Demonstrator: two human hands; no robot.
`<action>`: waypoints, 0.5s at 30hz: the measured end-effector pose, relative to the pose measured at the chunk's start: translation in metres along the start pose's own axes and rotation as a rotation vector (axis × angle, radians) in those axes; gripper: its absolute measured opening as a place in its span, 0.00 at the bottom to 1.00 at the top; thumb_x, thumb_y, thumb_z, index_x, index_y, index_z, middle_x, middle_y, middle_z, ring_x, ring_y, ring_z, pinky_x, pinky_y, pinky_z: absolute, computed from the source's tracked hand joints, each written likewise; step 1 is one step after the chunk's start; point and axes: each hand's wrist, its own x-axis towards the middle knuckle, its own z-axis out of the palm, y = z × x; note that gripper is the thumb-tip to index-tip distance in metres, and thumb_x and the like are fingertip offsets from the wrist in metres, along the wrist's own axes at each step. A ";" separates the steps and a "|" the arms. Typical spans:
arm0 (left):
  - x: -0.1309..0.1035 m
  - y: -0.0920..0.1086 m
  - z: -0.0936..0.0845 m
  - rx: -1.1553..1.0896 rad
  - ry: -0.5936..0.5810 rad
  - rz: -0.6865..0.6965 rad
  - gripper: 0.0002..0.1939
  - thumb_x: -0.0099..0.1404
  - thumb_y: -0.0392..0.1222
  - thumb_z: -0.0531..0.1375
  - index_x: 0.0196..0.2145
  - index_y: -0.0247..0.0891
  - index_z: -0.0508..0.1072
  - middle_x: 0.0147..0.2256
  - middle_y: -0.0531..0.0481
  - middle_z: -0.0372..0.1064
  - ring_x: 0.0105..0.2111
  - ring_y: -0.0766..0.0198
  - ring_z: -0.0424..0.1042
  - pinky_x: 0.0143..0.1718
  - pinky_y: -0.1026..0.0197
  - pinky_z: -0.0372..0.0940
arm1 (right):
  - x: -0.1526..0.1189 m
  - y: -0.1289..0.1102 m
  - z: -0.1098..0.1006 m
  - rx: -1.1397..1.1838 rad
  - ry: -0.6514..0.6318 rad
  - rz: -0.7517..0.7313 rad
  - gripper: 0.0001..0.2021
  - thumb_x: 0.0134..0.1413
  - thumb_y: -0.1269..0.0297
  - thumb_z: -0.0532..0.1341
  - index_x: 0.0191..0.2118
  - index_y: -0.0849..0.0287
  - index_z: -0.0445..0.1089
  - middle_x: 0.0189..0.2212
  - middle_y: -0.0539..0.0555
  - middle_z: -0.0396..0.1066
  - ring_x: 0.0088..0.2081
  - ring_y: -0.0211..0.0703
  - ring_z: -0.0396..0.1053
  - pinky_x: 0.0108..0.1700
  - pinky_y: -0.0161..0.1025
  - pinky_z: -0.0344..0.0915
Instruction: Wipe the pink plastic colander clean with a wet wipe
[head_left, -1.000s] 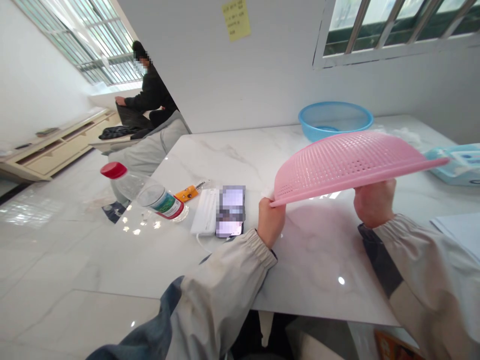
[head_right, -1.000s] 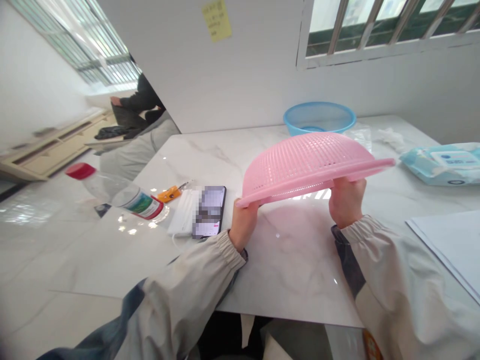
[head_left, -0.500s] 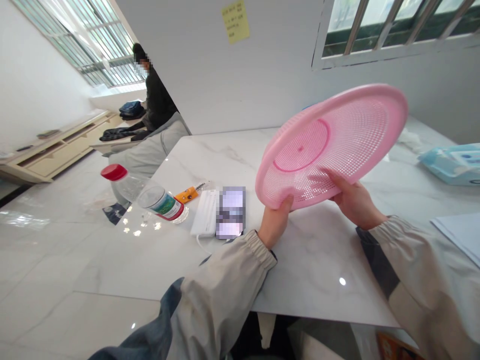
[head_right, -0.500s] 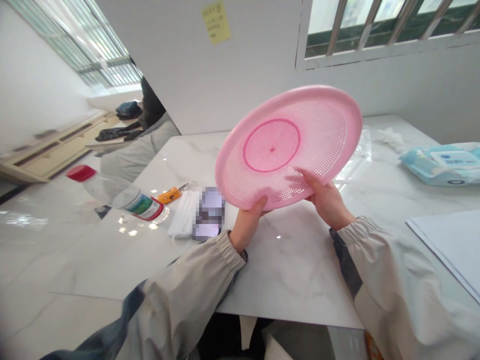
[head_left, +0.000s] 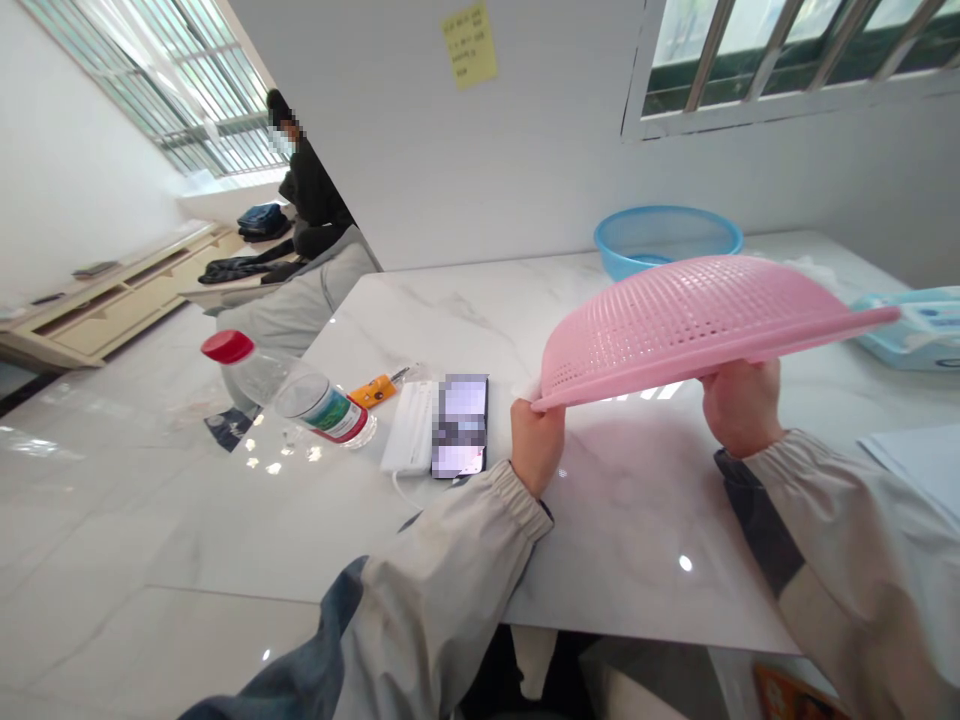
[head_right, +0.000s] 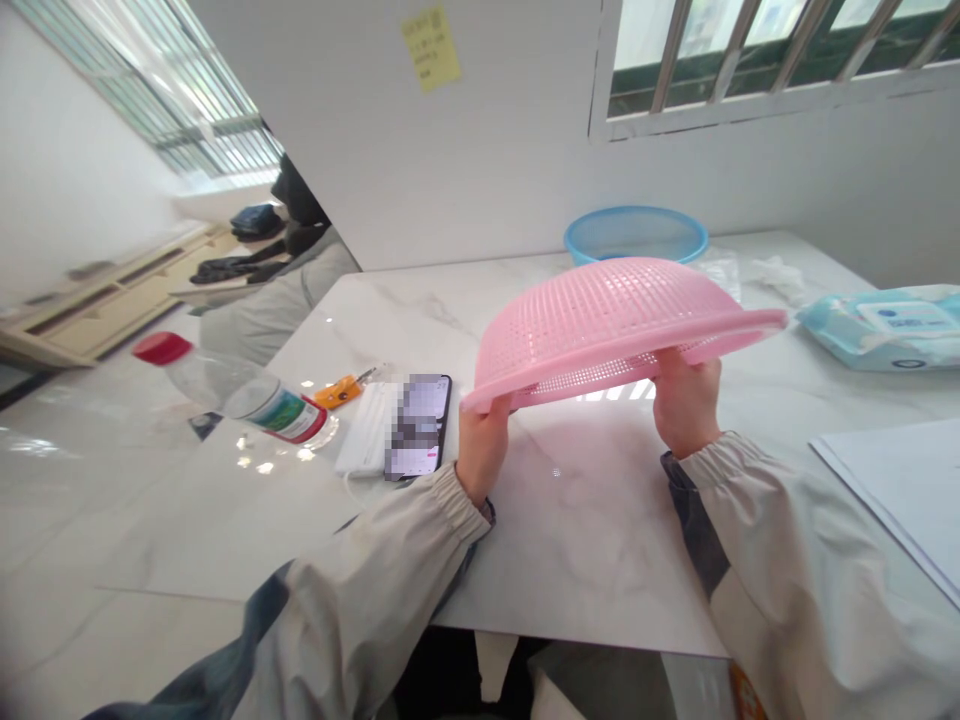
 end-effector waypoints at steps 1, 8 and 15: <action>0.000 0.001 0.001 -0.018 -0.004 -0.023 0.16 0.73 0.54 0.68 0.43 0.39 0.88 0.39 0.46 0.87 0.53 0.46 0.85 0.53 0.51 0.80 | -0.002 0.000 0.002 0.012 0.024 -0.005 0.13 0.53 0.51 0.80 0.40 0.44 0.81 0.43 0.50 0.84 0.49 0.56 0.82 0.48 0.57 0.85; -0.005 0.002 0.004 -0.055 -0.092 -0.135 0.18 0.69 0.57 0.74 0.43 0.39 0.88 0.44 0.42 0.88 0.57 0.41 0.84 0.57 0.46 0.80 | -0.011 -0.002 0.010 0.000 -0.056 0.204 0.20 0.55 0.45 0.78 0.48 0.52 0.85 0.44 0.56 0.87 0.43 0.52 0.86 0.46 0.50 0.84; -0.006 -0.012 0.011 -0.168 -0.115 -0.128 0.28 0.68 0.61 0.73 0.54 0.35 0.85 0.58 0.35 0.84 0.62 0.39 0.81 0.64 0.38 0.78 | -0.010 0.010 0.003 -0.037 -0.217 0.289 0.26 0.55 0.41 0.78 0.54 0.49 0.83 0.46 0.55 0.87 0.44 0.54 0.85 0.36 0.45 0.82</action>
